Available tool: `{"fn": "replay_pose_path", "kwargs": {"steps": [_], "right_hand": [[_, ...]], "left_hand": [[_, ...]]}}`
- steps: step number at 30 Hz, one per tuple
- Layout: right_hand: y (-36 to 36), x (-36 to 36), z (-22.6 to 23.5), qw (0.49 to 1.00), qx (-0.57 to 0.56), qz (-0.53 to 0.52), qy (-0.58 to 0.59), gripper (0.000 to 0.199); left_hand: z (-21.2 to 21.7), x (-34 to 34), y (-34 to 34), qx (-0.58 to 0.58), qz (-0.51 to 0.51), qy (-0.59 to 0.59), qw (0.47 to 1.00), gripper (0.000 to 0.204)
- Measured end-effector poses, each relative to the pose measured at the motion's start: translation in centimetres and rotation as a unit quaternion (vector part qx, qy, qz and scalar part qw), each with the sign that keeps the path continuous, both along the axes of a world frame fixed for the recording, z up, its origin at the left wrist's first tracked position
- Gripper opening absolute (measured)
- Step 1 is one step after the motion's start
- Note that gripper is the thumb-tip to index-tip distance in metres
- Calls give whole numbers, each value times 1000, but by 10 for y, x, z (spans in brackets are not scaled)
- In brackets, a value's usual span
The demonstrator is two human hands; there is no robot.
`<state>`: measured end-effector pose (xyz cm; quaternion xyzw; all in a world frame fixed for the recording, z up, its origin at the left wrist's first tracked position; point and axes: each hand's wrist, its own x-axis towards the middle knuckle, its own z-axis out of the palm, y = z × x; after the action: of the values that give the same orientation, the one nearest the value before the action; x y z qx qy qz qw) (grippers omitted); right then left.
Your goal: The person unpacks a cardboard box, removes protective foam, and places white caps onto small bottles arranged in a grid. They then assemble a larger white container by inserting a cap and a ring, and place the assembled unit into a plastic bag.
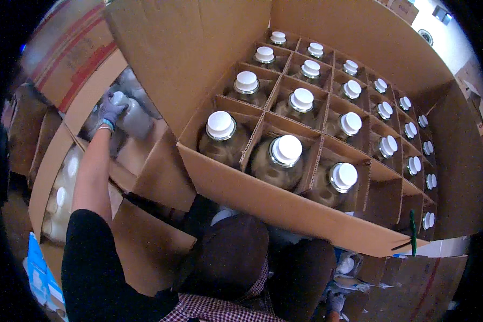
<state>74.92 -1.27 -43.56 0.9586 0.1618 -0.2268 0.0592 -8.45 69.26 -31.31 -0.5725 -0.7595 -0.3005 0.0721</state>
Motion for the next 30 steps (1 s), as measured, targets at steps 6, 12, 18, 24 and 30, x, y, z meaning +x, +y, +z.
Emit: {"fn": "replay_pose_path", "kwargs": {"steps": [6,12,18,24,30], "right_hand": [[8,25,36,984,113,134,34,60],[11,16,31,962,207,173,47,38],[-18,13,31,972,178,131,77,36],[-64,1,20,972,180,2,150,35],[-57,-6,11,961,173,-32,212,40]], "left_hand": [[155,49,-101,103,-73,-55,991,75],[201,61,-151,206,-65,4,976,85],[143,32,-87,82,-1,-21,996,90],[49,4,-7,-75,58,-2,995,108],[7,13,10,-161,52,-113,979,114]]}}
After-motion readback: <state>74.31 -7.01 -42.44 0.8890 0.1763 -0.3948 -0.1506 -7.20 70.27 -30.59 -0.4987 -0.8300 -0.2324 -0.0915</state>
